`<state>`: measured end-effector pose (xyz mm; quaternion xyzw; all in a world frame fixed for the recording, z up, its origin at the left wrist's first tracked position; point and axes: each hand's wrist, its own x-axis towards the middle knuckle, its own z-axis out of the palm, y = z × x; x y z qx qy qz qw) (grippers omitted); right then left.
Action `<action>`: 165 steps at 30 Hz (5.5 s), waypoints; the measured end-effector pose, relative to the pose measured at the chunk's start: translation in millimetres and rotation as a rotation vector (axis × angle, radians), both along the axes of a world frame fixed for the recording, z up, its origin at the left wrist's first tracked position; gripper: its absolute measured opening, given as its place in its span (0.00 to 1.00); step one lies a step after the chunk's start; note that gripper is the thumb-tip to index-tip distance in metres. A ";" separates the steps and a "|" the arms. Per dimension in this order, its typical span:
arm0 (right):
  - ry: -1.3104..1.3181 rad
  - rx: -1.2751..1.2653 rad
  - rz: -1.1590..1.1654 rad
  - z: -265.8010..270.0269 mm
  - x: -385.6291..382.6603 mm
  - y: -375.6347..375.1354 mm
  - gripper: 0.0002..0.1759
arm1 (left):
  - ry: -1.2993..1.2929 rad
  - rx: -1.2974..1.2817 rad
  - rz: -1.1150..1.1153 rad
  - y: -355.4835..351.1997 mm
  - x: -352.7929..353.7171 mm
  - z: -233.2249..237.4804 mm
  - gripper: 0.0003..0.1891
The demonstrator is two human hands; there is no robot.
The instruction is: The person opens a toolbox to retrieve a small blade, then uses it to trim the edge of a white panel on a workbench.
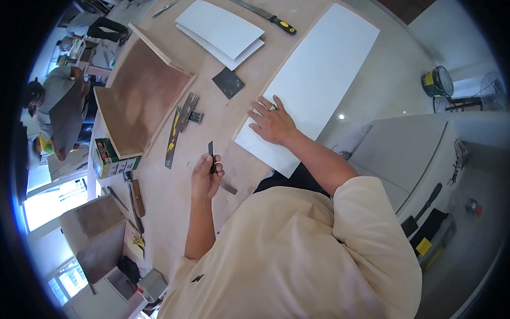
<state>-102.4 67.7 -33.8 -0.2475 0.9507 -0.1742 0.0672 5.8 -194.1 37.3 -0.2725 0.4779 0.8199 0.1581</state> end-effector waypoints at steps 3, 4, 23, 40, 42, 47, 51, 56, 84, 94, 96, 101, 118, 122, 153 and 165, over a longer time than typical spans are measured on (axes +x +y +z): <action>0.016 -0.015 -0.017 1.5 -4.6 -0.3 0.29 | 0.000 -0.302 -0.069 1.8 -5.8 -16.8 0.06; 0.029 -0.025 -0.031 -0.2 -1.8 -1.7 0.29 | 0.042 -0.480 -0.142 1.3 -7.8 -29.5 0.06; 0.156 -0.015 -0.300 1.4 47.5 -23.5 0.29 | 0.718 -1.126 -0.506 8.1 -38.0 -62.3 0.07; 0.083 0.009 -0.318 4.7 49.2 -23.6 0.30 | 0.848 -1.186 -0.561 2.4 -38.4 -58.7 0.15; 0.078 0.015 -0.319 5.2 48.9 -23.5 0.30 | 0.858 -1.200 -0.562 2.6 -38.2 -57.1 0.15; 0.070 0.017 -0.319 5.7 48.8 -23.1 0.31 | 0.881 -1.246 -0.578 4.0 -37.5 -57.8 0.15; 0.057 0.019 -0.319 6.0 48.5 -23.1 0.31 | 0.879 -1.253 -0.587 3.9 -37.1 -58.0 0.15; 0.052 0.026 -0.320 6.3 48.6 -23.4 0.31 | 0.946 -1.258 -0.552 2.8 -37.9 -61.7 0.15; 0.063 0.019 -0.316 5.1 48.3 -22.8 0.31 | 1.022 -1.367 -0.685 1.9 -39.8 -63.7 0.19; 0.087 0.001 -0.326 0.7 49.5 -23.5 0.31 | 0.997 -1.419 -0.773 7.8 -44.3 -57.4 0.20; 0.094 0.005 -0.325 0.9 49.2 -23.3 0.31 | 1.002 -1.425 -0.778 6.9 -45.9 -59.3 0.20; 0.111 -0.008 -0.321 -0.4 49.6 -23.4 0.30 | 0.960 -1.463 -0.786 7.8 -45.4 -57.4 0.18; 0.089 -0.023 -0.316 1.9 50.6 -20.4 0.31 | 0.825 -1.326 -0.574 -8.8 -43.6 -44.8 0.14; 0.101 -0.045 -0.316 0.4 51.1 -19.8 0.30 | 0.890 -1.250 -0.535 9.0 -40.8 -50.3 0.14; 0.063 -0.005 -0.324 2.5 49.8 -19.3 0.31 | 0.905 -1.289 -0.778 33.2 -73.8 -37.9 0.18; 0.067 -0.001 -0.321 0.9 49.5 -18.9 0.31 | 0.912 -1.297 -0.774 32.6 -73.7 -38.8 0.18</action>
